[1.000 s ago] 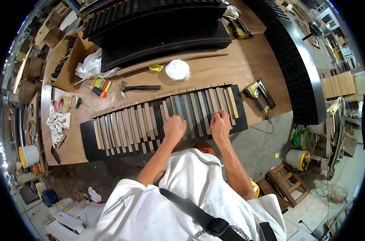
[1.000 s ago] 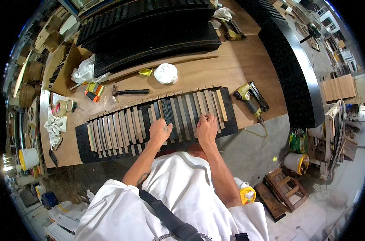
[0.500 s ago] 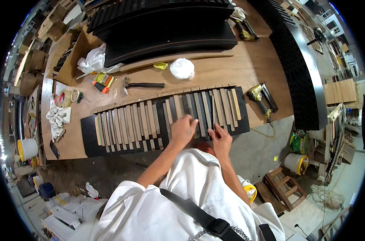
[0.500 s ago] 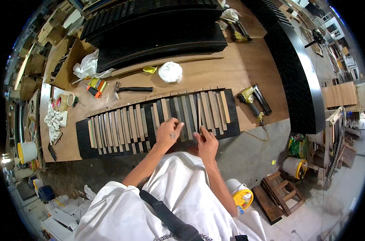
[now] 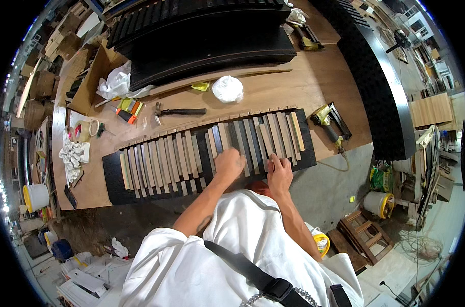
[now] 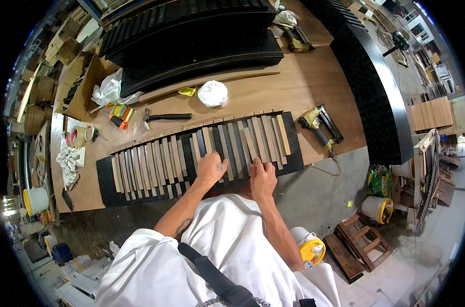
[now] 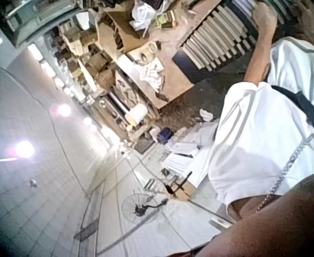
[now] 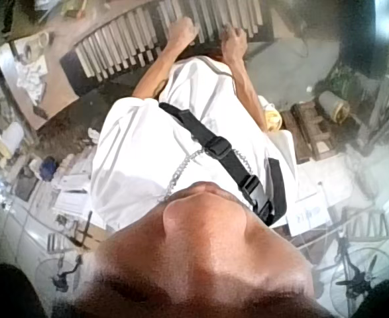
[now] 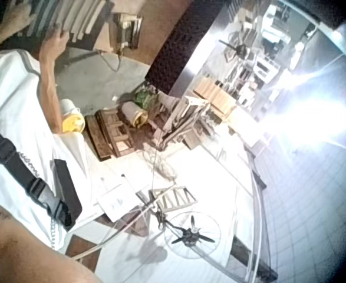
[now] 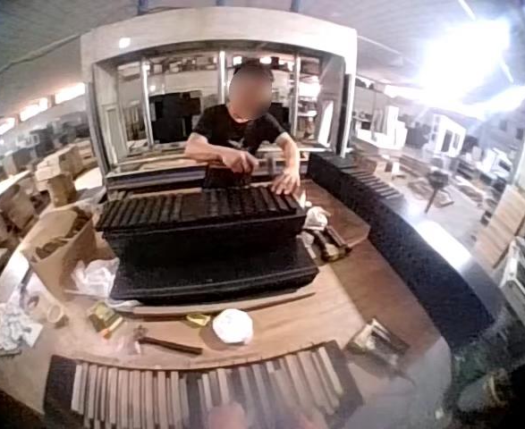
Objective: The person arranges wooden slats onto a black curved base on a workbench. They then apply a white adhesive from a plastic bag onto the slats.
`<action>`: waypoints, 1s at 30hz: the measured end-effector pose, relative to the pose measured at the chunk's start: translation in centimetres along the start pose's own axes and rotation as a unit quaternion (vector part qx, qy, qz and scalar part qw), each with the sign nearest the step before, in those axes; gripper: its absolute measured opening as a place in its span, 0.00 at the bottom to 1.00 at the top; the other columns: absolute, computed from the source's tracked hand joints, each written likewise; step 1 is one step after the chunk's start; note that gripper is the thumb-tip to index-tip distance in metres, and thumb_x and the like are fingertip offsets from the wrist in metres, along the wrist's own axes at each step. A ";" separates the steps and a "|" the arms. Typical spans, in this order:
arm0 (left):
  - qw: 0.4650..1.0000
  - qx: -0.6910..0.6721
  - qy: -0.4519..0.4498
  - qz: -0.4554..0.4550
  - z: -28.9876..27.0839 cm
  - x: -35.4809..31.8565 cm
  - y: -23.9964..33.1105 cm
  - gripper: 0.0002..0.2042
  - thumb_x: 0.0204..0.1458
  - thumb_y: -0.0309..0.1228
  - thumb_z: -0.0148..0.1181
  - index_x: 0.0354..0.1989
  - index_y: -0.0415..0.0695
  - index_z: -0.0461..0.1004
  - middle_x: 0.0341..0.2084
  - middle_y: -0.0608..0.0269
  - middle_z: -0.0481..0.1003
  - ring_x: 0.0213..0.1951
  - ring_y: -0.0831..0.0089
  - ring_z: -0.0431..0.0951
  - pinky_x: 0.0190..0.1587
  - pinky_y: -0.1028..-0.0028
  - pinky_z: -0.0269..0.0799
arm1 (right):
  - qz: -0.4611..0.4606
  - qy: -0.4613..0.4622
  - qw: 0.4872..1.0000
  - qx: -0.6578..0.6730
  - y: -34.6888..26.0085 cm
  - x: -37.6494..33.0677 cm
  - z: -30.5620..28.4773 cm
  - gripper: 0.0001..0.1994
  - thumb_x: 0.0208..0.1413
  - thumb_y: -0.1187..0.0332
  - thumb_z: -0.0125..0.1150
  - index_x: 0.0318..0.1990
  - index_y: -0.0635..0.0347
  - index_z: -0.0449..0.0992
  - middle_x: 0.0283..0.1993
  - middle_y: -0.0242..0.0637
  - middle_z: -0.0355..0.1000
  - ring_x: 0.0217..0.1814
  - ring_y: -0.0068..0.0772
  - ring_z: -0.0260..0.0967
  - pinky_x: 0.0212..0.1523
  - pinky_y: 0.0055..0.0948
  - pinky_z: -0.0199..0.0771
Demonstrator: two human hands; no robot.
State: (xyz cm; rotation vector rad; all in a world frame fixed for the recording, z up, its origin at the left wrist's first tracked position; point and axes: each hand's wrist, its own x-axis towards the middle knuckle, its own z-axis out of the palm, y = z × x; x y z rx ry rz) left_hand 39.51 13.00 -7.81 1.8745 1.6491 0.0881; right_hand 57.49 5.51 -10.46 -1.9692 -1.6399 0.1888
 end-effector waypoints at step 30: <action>0.999 0.025 0.033 -0.007 -1.5 -2.7 -2.1 0.20 0.54 0.40 0.61 0.35 0.29 0.72 0.20 0.41 0.77 0.26 0.48 0.81 0.28 0.58 0.78 | 0.046 -0.027 0.998 -0.033 -1.1 2.4 1.9 0.07 0.57 0.66 0.61 0.38 0.58 0.77 0.35 0.43 0.71 0.41 0.48 0.70 0.38 0.44 0.72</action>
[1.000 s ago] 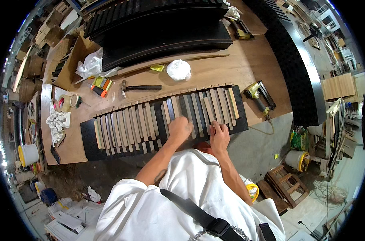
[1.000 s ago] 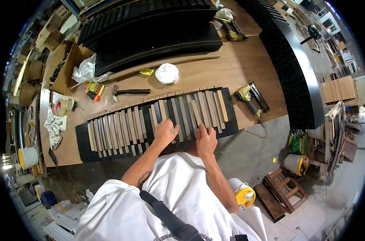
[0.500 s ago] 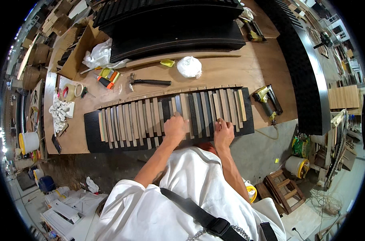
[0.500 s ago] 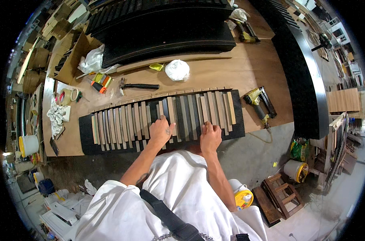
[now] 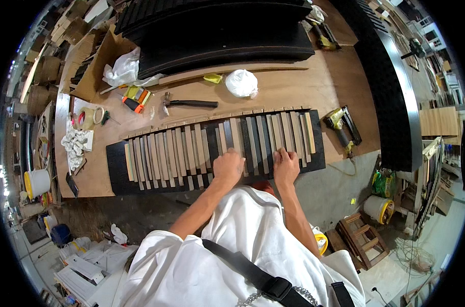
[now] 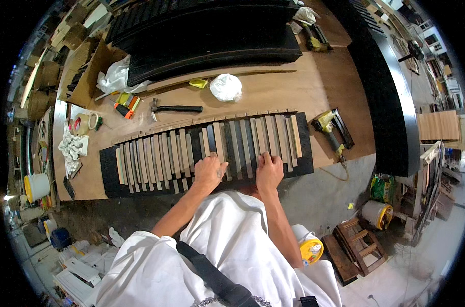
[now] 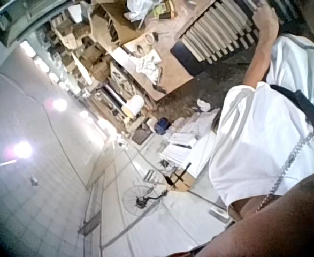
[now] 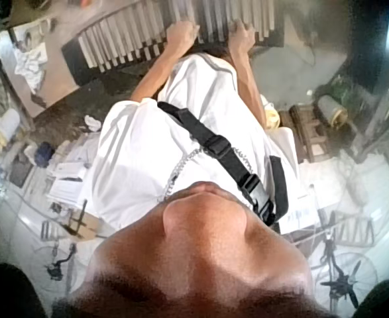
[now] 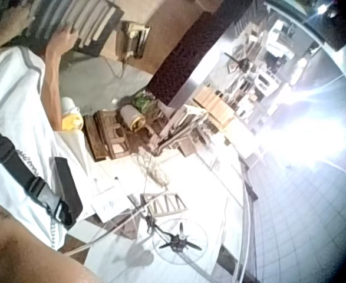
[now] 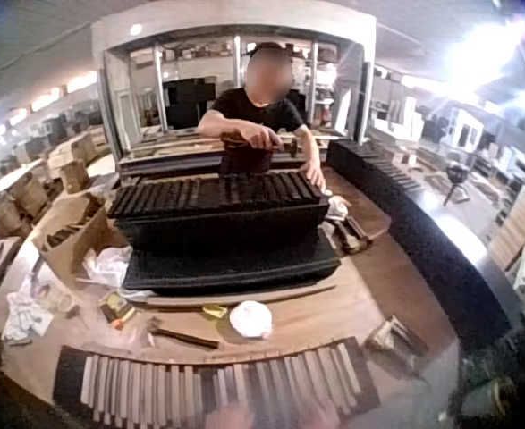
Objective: The person arranges wooden slats onto a black curved base on a workbench. They then apply a white adhesive from a plastic bag onto the slats.
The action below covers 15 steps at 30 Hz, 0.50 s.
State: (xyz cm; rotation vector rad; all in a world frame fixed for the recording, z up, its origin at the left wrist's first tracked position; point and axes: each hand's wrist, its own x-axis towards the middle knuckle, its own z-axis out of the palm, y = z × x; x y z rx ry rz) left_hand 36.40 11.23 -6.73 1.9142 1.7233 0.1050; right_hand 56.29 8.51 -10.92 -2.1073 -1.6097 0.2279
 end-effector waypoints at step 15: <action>0.998 -0.057 -0.013 -0.018 -0.1 -0.6 -1.4 0.13 0.52 0.35 0.64 0.30 0.37 0.71 0.20 0.45 0.75 0.28 0.48 0.79 0.32 0.55 0.73 | -0.063 -0.144 0.986 0.054 -5.9 -0.8 0.8 0.18 0.52 0.64 0.65 0.47 0.64 0.73 0.42 0.50 0.71 0.45 0.54 0.71 0.43 0.46 0.74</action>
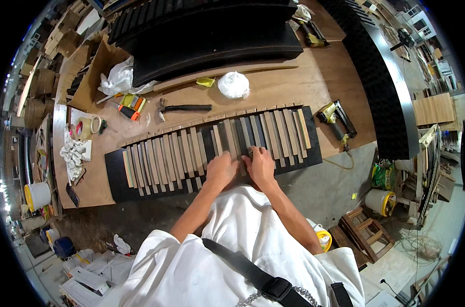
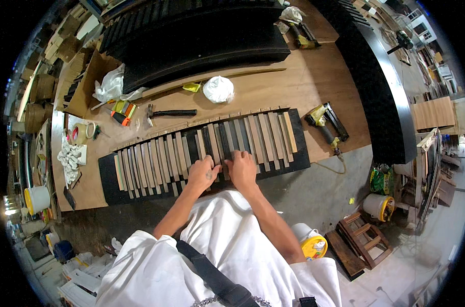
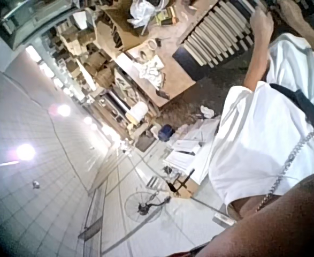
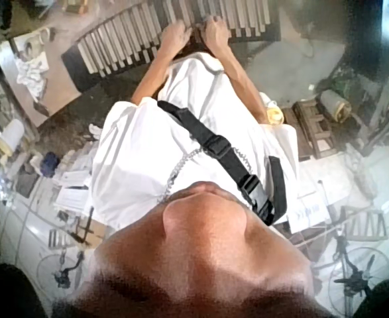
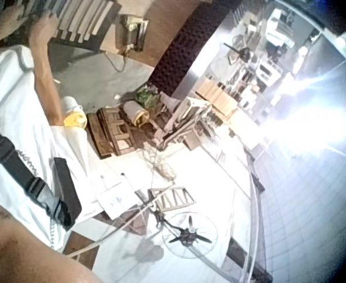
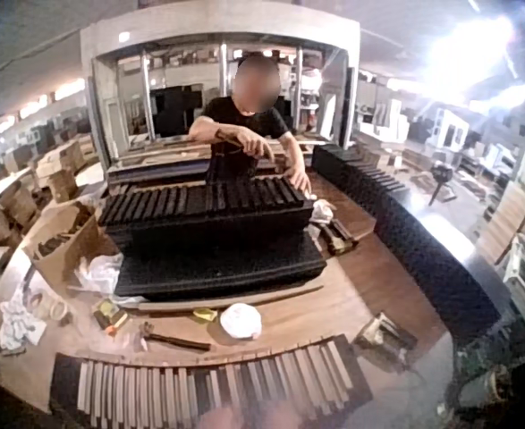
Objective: The person arranges wooden slats onto a black curved base on a workbench. They then apply a white adhesive from a plastic bag onto the slats.
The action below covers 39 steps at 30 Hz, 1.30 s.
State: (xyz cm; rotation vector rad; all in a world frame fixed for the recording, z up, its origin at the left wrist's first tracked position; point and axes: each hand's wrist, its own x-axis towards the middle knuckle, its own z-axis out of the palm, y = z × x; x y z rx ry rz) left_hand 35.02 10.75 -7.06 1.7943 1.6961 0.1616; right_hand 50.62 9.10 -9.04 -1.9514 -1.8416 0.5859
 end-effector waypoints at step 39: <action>0.998 0.017 0.061 0.012 -0.2 1.0 -2.5 0.20 0.56 0.42 0.60 0.35 0.31 0.72 0.22 0.46 0.76 0.26 0.50 0.79 0.29 0.58 0.76 | -0.073 0.155 0.980 -0.104 1.1 2.2 0.5 0.10 0.55 0.71 0.60 0.44 0.63 0.78 0.43 0.46 0.70 0.45 0.50 0.67 0.43 0.43 0.71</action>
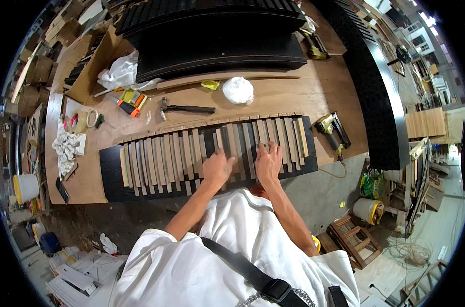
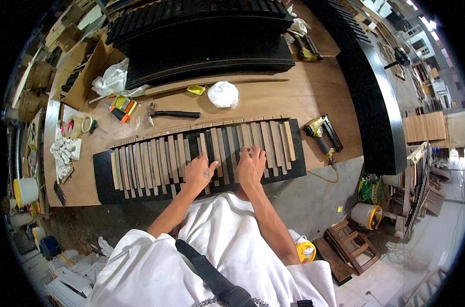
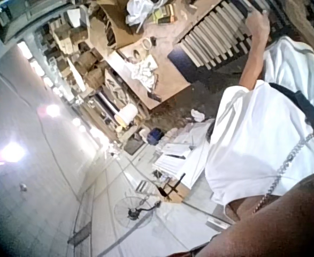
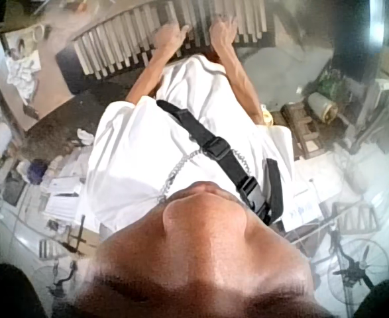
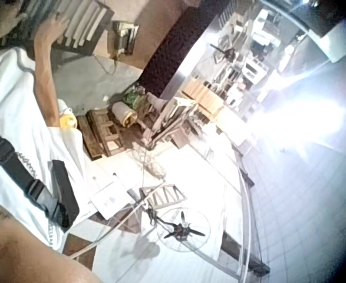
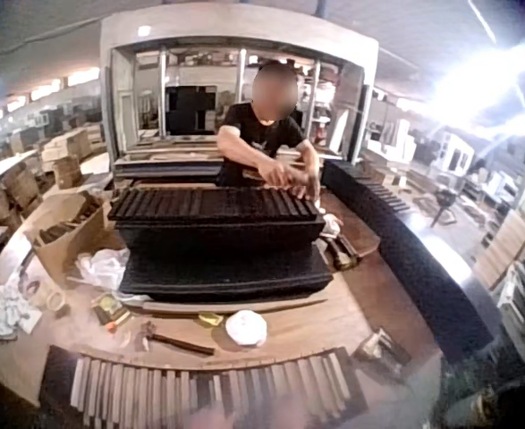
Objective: The person arranges wooden slats onto a black curved base on a workbench. They then apply a white adhesive from a plastic bag onto the slats.
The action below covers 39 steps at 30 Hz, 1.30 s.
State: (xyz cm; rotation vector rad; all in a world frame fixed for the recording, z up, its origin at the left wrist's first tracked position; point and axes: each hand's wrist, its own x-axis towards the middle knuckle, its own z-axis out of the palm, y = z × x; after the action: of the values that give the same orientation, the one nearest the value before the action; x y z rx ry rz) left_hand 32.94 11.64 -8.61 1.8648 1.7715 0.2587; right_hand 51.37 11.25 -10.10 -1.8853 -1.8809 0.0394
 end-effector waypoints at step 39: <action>0.978 -0.207 -0.011 -0.001 -1.2 -2.7 -5.4 0.12 0.51 0.35 0.62 0.32 0.36 0.74 0.23 0.45 0.78 0.28 0.51 0.80 0.32 0.60 0.74 | 0.088 -0.146 0.985 0.027 -8.6 -0.9 2.8 0.13 0.51 0.72 0.58 0.45 0.62 0.77 0.40 0.51 0.69 0.45 0.54 0.69 0.42 0.46 0.73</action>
State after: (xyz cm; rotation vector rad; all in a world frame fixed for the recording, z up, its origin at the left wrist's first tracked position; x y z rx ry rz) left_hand 27.42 9.25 -9.74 1.5593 1.5609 0.5571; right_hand 42.31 10.77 -9.90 -2.0943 -1.8657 0.4422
